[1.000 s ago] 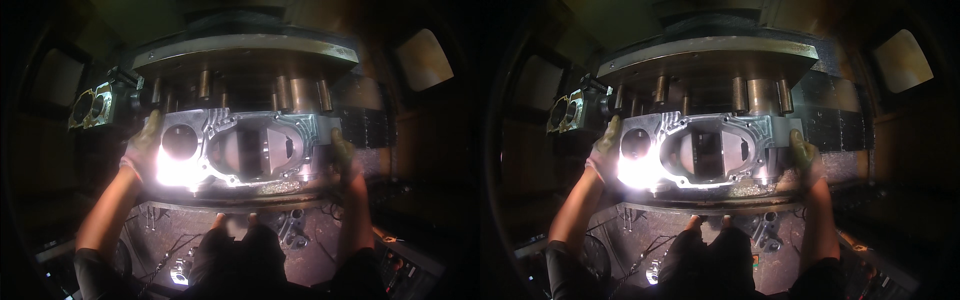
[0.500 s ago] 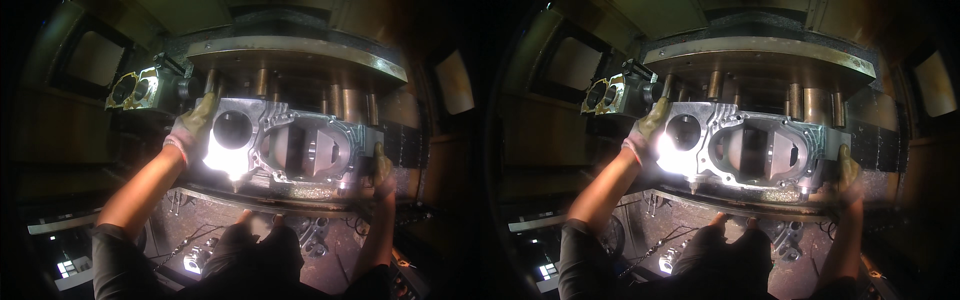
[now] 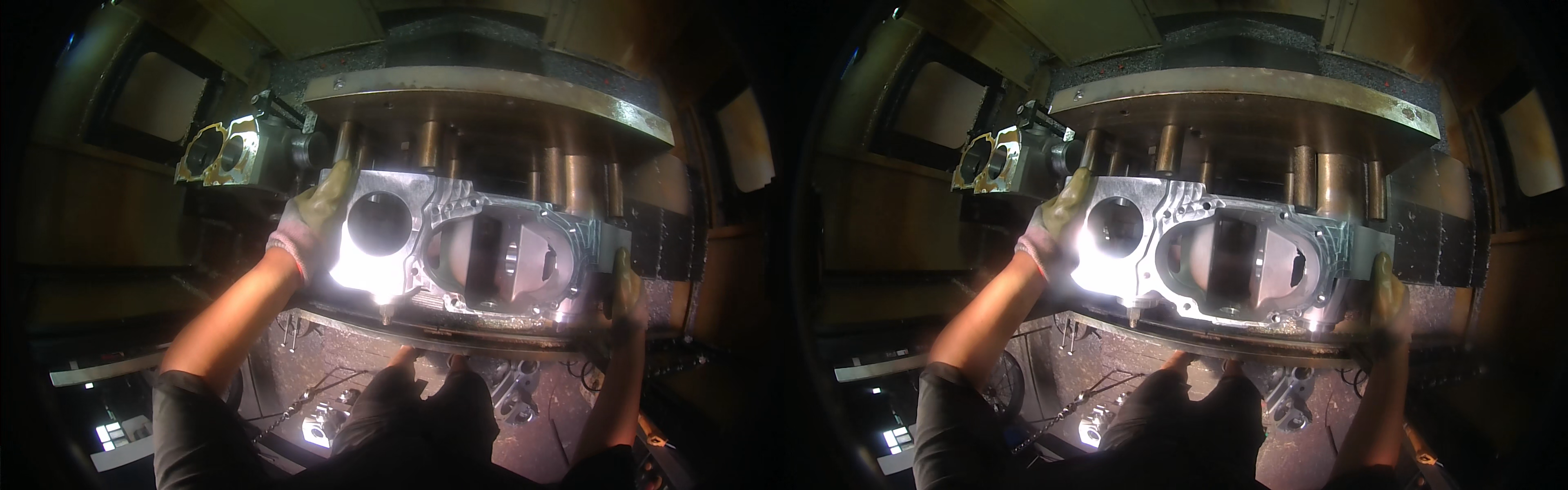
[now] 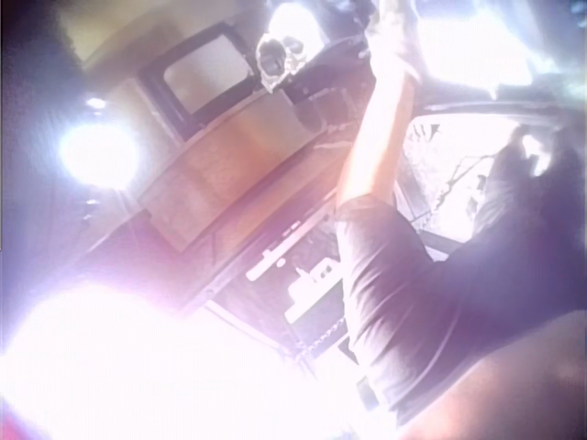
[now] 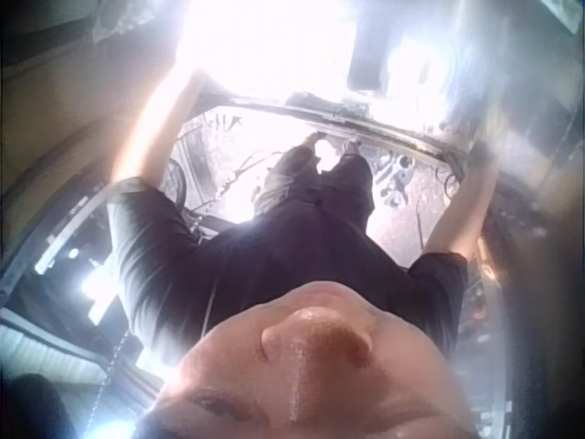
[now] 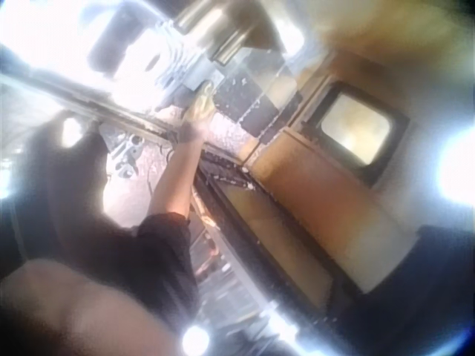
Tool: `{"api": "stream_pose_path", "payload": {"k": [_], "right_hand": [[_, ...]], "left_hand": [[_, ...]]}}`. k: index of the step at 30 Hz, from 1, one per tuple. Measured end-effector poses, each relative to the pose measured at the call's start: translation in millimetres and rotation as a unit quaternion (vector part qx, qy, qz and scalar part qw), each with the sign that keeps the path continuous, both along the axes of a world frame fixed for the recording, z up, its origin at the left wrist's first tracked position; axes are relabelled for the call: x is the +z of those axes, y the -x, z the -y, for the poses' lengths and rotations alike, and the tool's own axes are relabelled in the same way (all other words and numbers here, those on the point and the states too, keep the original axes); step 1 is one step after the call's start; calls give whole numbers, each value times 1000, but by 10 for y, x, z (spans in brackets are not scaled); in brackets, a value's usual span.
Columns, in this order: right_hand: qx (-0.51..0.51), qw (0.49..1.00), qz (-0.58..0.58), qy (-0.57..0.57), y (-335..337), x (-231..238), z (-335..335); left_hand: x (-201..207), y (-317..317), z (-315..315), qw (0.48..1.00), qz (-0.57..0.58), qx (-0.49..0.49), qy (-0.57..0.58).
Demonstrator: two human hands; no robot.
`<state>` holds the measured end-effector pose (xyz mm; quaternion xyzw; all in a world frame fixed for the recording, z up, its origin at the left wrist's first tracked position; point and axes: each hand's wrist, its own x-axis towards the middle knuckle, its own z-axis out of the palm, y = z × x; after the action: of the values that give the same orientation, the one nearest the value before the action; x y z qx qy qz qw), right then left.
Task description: The person carries several metal engine components across a workshop, places one into a CNC milling machine, uses an air gun to clean the workpiece and the machine interior, and سپس uses a wrench to secure the component onto the machine's worktable.
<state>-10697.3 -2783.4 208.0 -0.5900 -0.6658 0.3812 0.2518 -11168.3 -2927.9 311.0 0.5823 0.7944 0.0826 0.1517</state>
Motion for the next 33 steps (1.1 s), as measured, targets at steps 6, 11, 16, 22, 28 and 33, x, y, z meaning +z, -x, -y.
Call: {"api": "stream_pose_path", "payload": {"k": [6,11,16,22,28,33], "right_hand": [[-62,983,-72,159,29,78,-76],[-31,970,-91,221,163,352,-64],[-9,976,-106,190,186,291,-65],[-90,969,-185,137,500,364,144],[-44,968,-176,172,53,300,151],[88,993,57,-57,-180,-37,102]], "left_hand": [[-96,43,34,1000,12,12,-9],[-362,254,151,996,76,18,-41],[-369,246,489,955,-115,-129,-243],[-625,-19,630,926,223,91,-289],[-1051,-228,557,853,268,244,-376],[-1282,-340,843,838,229,350,-350]]}}
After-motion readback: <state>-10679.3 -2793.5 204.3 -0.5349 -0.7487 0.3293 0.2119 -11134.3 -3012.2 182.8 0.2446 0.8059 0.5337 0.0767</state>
